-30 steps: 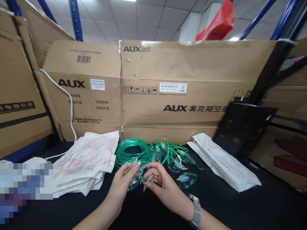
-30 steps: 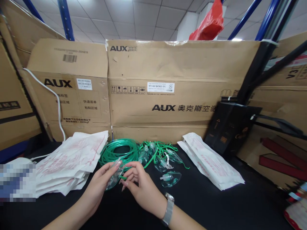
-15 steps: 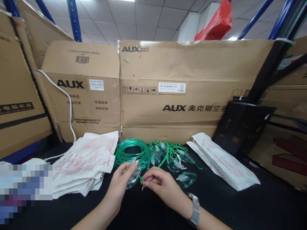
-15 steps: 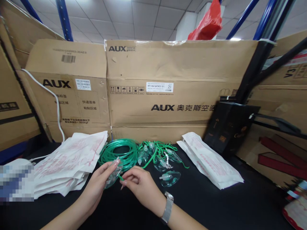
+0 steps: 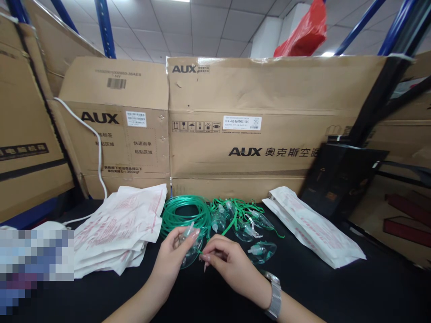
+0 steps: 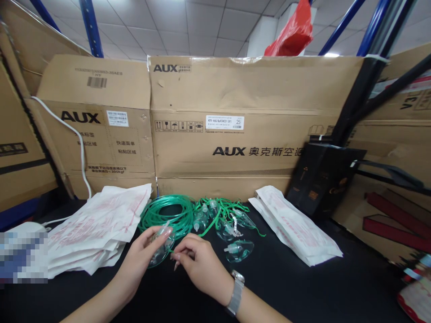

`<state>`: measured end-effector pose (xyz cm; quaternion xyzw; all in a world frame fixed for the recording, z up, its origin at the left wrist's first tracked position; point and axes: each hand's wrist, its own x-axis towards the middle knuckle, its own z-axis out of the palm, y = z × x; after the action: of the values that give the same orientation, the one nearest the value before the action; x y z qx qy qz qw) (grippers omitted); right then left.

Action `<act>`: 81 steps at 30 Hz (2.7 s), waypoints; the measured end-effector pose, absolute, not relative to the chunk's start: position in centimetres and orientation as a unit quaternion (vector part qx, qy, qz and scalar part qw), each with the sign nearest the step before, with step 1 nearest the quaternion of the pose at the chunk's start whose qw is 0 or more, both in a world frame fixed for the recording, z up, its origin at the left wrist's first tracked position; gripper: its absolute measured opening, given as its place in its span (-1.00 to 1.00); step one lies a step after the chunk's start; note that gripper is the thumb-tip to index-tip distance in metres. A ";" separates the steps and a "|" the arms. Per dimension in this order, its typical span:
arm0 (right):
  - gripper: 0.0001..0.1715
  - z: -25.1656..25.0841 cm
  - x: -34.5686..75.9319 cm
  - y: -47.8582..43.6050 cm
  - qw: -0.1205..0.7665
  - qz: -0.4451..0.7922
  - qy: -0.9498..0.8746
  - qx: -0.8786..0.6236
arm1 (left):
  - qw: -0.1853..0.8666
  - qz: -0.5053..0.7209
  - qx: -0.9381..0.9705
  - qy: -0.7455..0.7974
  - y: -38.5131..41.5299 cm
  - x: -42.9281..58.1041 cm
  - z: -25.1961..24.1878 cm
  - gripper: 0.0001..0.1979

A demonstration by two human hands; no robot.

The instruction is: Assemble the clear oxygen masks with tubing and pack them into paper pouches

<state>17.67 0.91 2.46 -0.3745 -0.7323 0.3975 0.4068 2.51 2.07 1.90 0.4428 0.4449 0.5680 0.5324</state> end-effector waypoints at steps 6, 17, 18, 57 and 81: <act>-0.87 2.5 17.8 0.9 0.400 0.369 -0.746 -0.384 | 0.493 0.574 0.471 0.453 2.0 2.6 1.9 -0.69; -0.79 1.5 17.1 0.7 0.446 0.463 -0.685 -0.343 | 0.491 0.574 0.475 0.452 2.2 2.6 1.5 -0.71; -0.77 1.5 17.0 0.6 0.440 0.460 -0.689 -0.348 | 0.492 0.571 0.478 0.451 2.2 2.6 1.5 -0.71; -0.90 1.7 17.7 0.1 0.303 0.158 -0.853 -0.394 | 0.513 0.532 0.519 0.429 1.8 3.0 0.8 -0.76; -0.87 2.0 18.0 0.7 0.125 -0.185 -0.927 -0.302 | 0.527 0.517 0.521 0.429 2.0 3.2 -0.3 -0.74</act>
<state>17.96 0.74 2.03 -0.3024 -0.9267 -0.1847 0.1251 3.22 2.03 -0.34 0.5212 0.4286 0.5169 0.5268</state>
